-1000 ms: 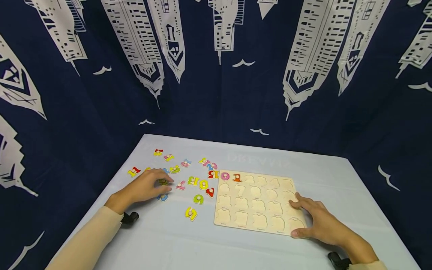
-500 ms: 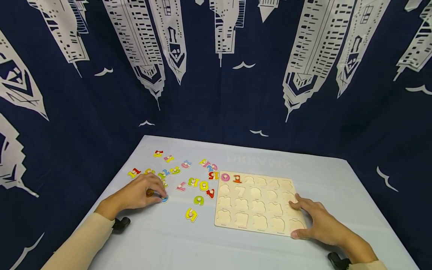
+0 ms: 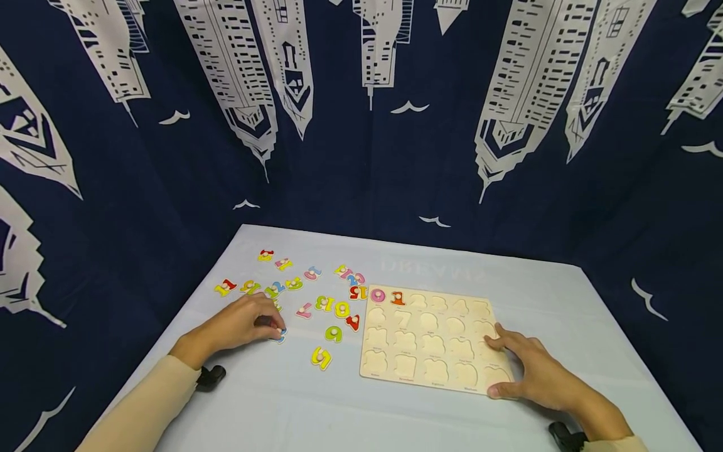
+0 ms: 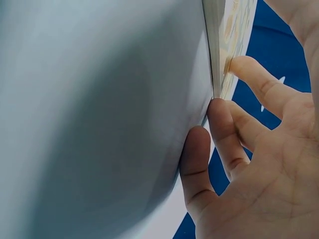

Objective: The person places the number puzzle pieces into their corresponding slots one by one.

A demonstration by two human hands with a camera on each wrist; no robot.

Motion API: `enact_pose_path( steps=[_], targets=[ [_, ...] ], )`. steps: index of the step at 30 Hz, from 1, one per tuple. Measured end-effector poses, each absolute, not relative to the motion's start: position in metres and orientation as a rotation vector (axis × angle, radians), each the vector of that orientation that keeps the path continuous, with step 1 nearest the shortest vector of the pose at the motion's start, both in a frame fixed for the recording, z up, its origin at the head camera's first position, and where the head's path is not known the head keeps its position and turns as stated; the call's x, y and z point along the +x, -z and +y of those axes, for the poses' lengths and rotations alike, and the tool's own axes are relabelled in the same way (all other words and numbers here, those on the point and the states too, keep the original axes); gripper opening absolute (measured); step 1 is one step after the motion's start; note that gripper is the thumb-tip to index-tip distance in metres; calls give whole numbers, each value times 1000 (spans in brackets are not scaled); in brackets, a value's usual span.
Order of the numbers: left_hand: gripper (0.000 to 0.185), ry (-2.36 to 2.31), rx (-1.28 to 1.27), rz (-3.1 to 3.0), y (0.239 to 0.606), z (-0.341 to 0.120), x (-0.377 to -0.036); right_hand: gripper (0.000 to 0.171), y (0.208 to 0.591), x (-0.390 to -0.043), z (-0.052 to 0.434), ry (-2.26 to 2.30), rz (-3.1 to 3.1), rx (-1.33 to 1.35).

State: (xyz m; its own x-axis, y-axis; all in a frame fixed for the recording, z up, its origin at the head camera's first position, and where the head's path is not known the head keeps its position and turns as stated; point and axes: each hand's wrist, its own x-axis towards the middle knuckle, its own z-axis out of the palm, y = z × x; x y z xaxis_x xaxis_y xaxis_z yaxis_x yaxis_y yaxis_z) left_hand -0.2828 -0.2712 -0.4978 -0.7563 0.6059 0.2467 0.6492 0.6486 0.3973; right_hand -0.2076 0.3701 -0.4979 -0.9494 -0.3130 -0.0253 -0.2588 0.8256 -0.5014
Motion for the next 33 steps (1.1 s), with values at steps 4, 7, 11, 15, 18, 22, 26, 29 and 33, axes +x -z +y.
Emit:
enact_pose_path(
  steps=[4, 7, 11, 15, 18, 22, 26, 29, 33],
  targets=[
    [19, 737, -1017, -2825, 497, -270, -282, 103, 498, -207, 372, 776, 2907, -467],
    [18, 727, -987, -2855, 497, -269, -281, 103, 498, -207, 372, 782, 2910, -473],
    [17, 763, -960, -2849, 495, -264, -281, 102, 498, -207, 372, 785, 2909, -476],
    [16, 811, -966, -2805, 490, -252, -283, 102, 498, -208, 372, 783, 2904, -471],
    [16, 825, -985, -2769, 485, -239, -287, 102, 499, -208, 372, 785, 2901, -468],
    [16, 875, -1000, -2714, 479, -215, -292, 102, 499, -207, 372, 784, 2905, -467],
    [16, 926, -1026, -2657, 476, -185, -297, 102, 500, -208, 372, 789, 2907, -469],
    [14, 932, -1045, -2635, 473, -162, -301, 101, 500, -208, 372, 800, 2904, -469],
    [12, 922, -1073, -2618, 468, -128, -309, 101, 499, -208, 372, 790, 2913, -472]
  ],
)
